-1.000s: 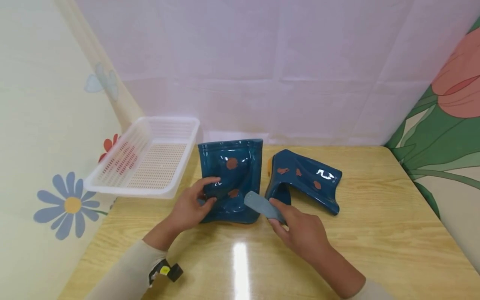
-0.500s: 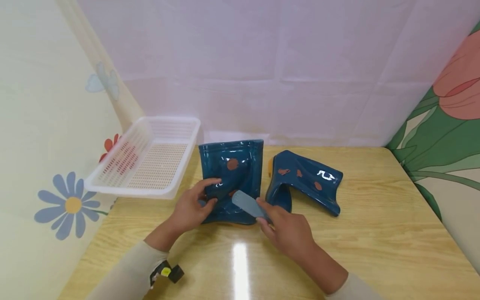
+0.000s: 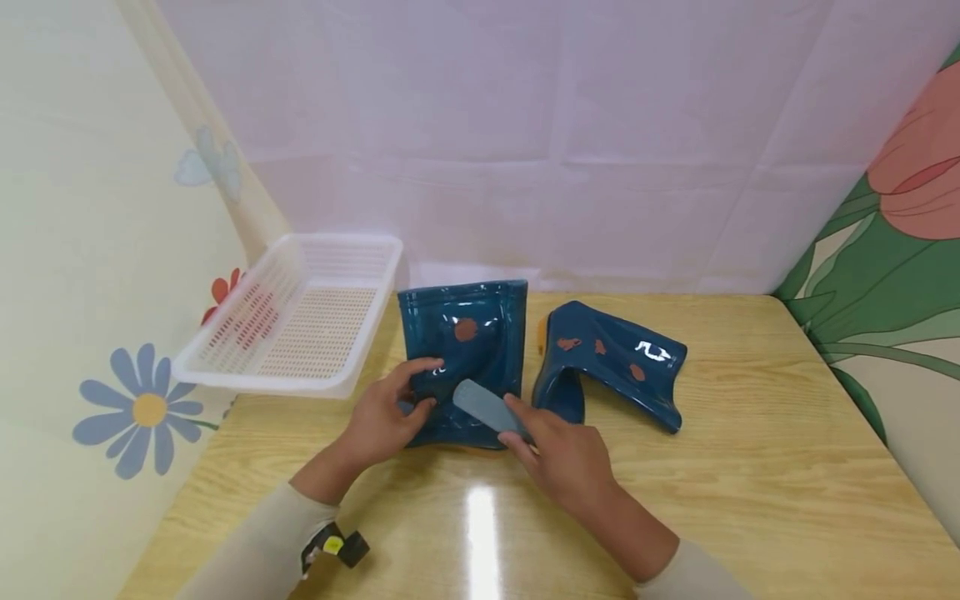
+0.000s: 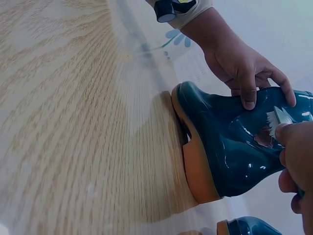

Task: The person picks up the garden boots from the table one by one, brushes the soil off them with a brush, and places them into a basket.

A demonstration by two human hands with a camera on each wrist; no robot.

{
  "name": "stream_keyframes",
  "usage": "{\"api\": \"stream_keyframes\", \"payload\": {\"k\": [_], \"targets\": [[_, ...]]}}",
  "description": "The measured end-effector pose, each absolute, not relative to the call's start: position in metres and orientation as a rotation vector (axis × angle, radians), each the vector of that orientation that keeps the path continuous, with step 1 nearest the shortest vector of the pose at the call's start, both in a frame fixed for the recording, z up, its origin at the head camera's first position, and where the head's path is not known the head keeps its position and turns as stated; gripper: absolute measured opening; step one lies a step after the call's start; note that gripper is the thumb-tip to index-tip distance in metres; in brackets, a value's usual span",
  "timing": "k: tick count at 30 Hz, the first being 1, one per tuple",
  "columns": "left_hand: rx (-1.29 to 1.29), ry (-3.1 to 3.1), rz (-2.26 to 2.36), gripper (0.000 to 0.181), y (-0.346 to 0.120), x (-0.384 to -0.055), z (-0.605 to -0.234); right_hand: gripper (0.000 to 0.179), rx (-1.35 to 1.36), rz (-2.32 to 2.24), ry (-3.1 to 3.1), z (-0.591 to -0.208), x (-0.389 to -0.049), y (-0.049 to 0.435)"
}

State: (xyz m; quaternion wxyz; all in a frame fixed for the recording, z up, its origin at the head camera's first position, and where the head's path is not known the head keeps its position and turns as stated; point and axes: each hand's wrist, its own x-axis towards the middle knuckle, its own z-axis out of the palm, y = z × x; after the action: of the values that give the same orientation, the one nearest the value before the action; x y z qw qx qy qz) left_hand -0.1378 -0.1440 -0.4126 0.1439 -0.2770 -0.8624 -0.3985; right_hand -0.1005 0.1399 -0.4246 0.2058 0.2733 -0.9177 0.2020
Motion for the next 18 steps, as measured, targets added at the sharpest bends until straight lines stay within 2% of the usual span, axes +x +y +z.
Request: {"api": "stream_keyframes", "payload": {"k": [18], "targets": [[-0.799,-2.462,-1.154,0.063,-0.1429,-0.1392,-0.4164,0.052,0.696,0.496,-2.672,-0.4243,-0.0960,0.1361]]}}
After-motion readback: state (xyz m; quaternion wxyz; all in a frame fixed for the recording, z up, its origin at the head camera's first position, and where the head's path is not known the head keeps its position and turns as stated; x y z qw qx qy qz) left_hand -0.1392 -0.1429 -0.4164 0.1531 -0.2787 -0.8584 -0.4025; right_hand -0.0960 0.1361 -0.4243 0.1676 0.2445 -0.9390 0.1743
